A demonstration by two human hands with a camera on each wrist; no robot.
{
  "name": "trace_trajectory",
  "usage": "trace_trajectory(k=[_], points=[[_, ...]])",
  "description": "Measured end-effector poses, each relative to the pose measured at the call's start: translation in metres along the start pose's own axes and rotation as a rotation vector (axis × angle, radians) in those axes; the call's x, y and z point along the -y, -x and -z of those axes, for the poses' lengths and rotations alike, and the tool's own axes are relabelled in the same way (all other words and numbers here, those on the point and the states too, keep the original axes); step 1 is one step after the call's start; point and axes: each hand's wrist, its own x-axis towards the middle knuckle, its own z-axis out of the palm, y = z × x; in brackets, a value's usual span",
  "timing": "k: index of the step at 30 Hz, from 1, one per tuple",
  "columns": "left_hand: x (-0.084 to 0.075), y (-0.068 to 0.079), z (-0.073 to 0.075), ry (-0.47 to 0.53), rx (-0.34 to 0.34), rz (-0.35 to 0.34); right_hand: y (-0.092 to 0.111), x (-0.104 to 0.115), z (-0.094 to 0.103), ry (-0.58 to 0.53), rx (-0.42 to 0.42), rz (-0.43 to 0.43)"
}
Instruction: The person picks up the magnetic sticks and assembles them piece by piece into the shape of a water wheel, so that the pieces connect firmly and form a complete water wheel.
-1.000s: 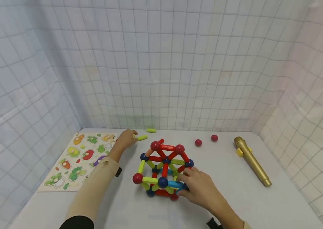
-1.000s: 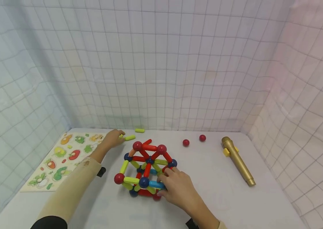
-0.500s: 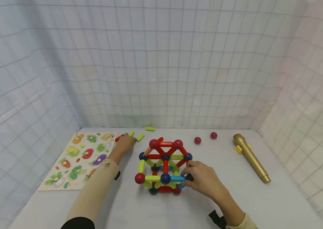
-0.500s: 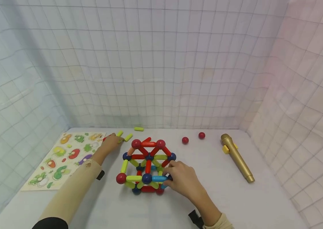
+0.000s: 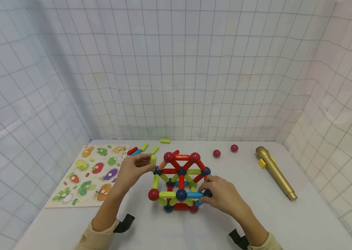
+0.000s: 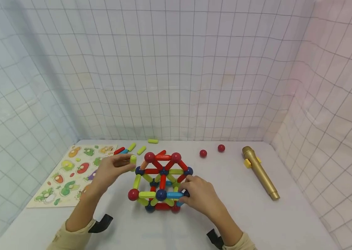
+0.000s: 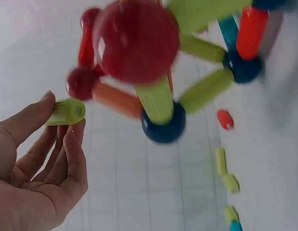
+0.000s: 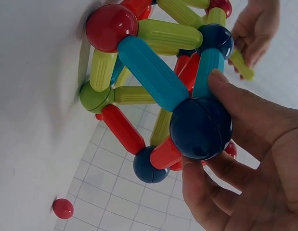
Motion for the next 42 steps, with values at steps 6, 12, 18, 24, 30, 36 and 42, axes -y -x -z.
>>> trace_trajectory(k=[6, 12, 18, 24, 30, 36, 42], points=[[-0.037, 0.016, -0.045, -0.052, 0.198, -0.155, -0.002, -0.001, 0.002, 0.005, -0.004, -0.011], [-0.046, 0.014, -0.067, -0.118, 0.264, -0.232, -0.005, 0.000, 0.003, 0.003, 0.000, -0.003], [-0.041, 0.014, -0.074, -0.112, 0.326, -0.241, -0.007, 0.000, 0.003, 0.012, -0.001, 0.004], [-0.039, 0.015, -0.071, -0.118, 0.342, -0.241, -0.006, 0.001, 0.005, 0.017, 0.001, -0.007], [-0.041, -0.005, -0.024, -0.075, 0.127, -0.158, -0.008, 0.002, 0.007, 0.019, -0.013, 0.011], [-0.013, -0.079, -0.005, -0.231, -0.039, -0.089, -0.011, 0.004, 0.006, 0.021, -0.021, 0.026], [0.034, -0.135, -0.055, -0.538, 0.160, -0.035, -0.002, 0.001, 0.000, 0.016, 0.016, 0.006]])
